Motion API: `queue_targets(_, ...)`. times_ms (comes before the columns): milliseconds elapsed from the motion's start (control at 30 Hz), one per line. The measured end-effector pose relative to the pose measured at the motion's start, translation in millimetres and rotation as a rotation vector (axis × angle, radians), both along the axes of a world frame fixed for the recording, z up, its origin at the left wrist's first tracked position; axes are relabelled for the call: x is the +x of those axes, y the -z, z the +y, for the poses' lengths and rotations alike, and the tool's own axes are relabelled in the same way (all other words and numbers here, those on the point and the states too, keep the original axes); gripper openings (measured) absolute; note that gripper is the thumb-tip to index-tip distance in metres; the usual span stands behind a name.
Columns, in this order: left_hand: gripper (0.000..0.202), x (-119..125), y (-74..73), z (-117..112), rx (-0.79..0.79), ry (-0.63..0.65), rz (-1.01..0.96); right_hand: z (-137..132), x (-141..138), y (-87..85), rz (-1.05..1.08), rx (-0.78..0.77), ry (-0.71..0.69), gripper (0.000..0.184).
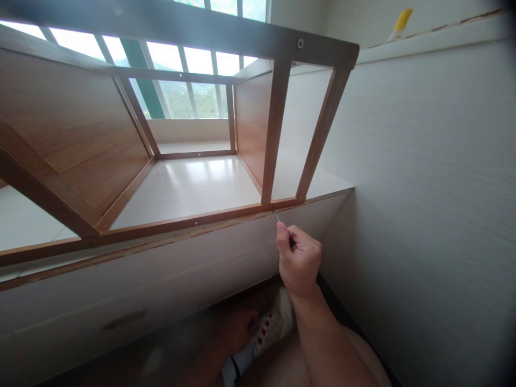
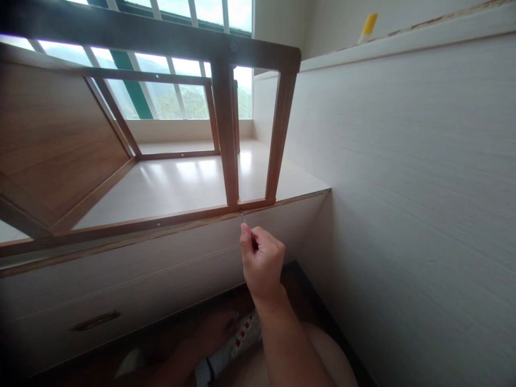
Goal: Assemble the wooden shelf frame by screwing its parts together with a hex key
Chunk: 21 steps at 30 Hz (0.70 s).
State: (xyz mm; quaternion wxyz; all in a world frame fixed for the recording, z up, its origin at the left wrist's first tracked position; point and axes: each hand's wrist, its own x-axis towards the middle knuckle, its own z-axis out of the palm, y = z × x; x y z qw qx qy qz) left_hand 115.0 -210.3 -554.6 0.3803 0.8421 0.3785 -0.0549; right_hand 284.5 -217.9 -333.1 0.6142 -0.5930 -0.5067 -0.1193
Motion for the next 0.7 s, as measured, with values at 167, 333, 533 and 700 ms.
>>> queue_targets(167, 0.013, 0, 0.1, 0, 0.0, 0.004, -0.004, 0, 0, -2.5, -0.002, 0.004, 0.011, 0.049)
queue_targets(333, 0.015, 0, 2.7, 1, -0.004, -0.004, 0.004, 0, -7, -8.2, 0.367, -0.072, -0.175, 0.048)
queue_targets(533, 0.011, 0, 2.9, 2, -0.024, -0.011, -0.01, 1, -25, -15.5, 1.173, -0.05, -0.561, 0.046)
queue_targets(700, 0.014, 1, 1.0, 1, -0.058, -0.032, -0.036, 2, -29, -16.5, 1.284, -0.021, -0.663, 0.047)
